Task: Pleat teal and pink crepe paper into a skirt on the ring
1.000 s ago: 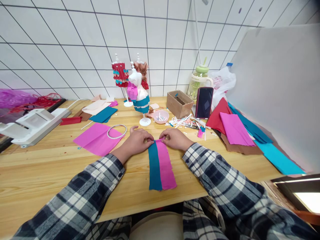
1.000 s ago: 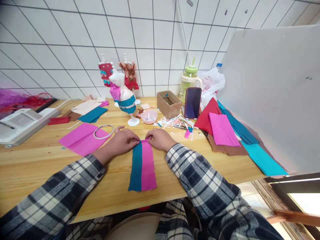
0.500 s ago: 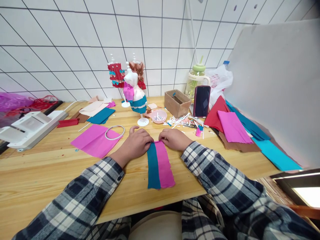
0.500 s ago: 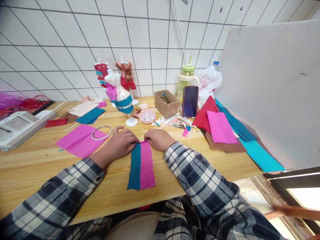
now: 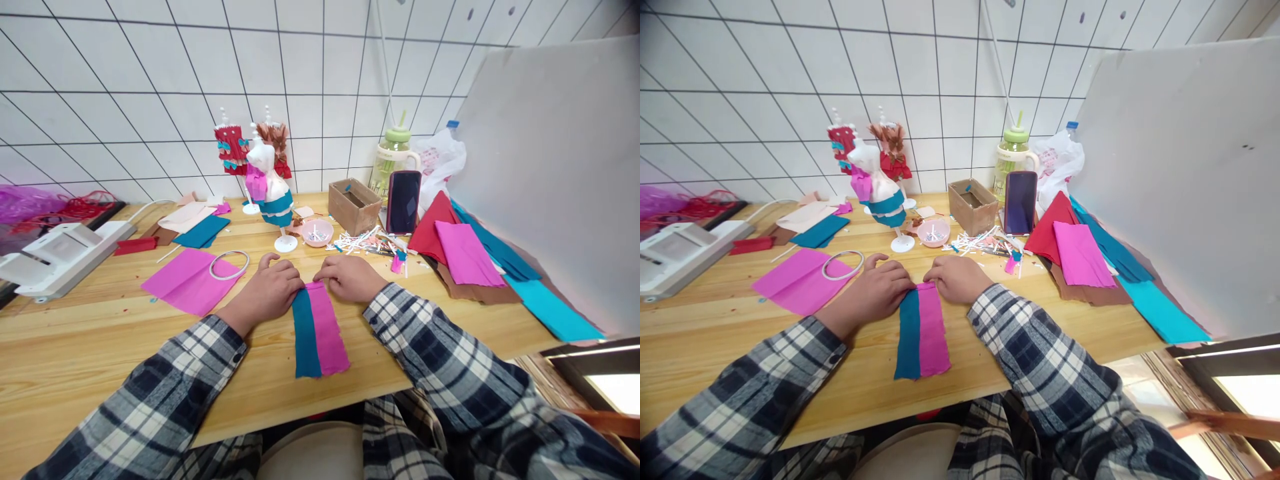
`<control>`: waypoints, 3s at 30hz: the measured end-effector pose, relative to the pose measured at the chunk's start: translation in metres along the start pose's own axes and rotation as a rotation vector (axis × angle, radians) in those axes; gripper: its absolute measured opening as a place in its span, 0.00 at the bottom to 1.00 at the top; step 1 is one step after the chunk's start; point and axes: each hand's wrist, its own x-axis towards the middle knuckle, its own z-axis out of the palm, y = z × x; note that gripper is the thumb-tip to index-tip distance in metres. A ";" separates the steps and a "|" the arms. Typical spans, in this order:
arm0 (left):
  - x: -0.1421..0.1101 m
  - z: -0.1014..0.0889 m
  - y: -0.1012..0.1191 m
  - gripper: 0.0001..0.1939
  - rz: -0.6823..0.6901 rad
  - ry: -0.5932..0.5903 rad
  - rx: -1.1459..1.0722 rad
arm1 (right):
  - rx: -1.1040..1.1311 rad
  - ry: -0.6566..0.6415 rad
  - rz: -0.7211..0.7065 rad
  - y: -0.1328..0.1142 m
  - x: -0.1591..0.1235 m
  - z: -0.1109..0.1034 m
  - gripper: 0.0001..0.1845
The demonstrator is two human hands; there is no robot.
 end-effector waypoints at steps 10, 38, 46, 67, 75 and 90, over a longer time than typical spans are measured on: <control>0.002 -0.009 0.000 0.13 0.012 -0.103 -0.024 | 0.025 -0.102 0.067 0.005 0.001 0.001 0.19; -0.050 -0.034 -0.080 0.14 -0.899 -0.292 0.048 | 0.260 0.022 0.063 0.006 0.004 0.009 0.14; -0.045 -0.026 -0.075 0.09 -0.894 -0.229 0.075 | 0.270 0.013 0.087 0.007 0.005 0.010 0.15; -0.016 -0.011 -0.033 0.25 -0.781 0.379 -0.925 | 0.409 0.326 0.189 -0.012 0.006 0.006 0.09; 0.001 0.002 0.026 0.18 -0.593 0.326 -1.095 | 0.677 0.489 0.091 -0.038 0.005 0.008 0.21; -0.005 0.005 0.029 0.13 -0.590 0.303 -0.895 | 0.573 0.528 0.143 -0.039 0.003 0.011 0.08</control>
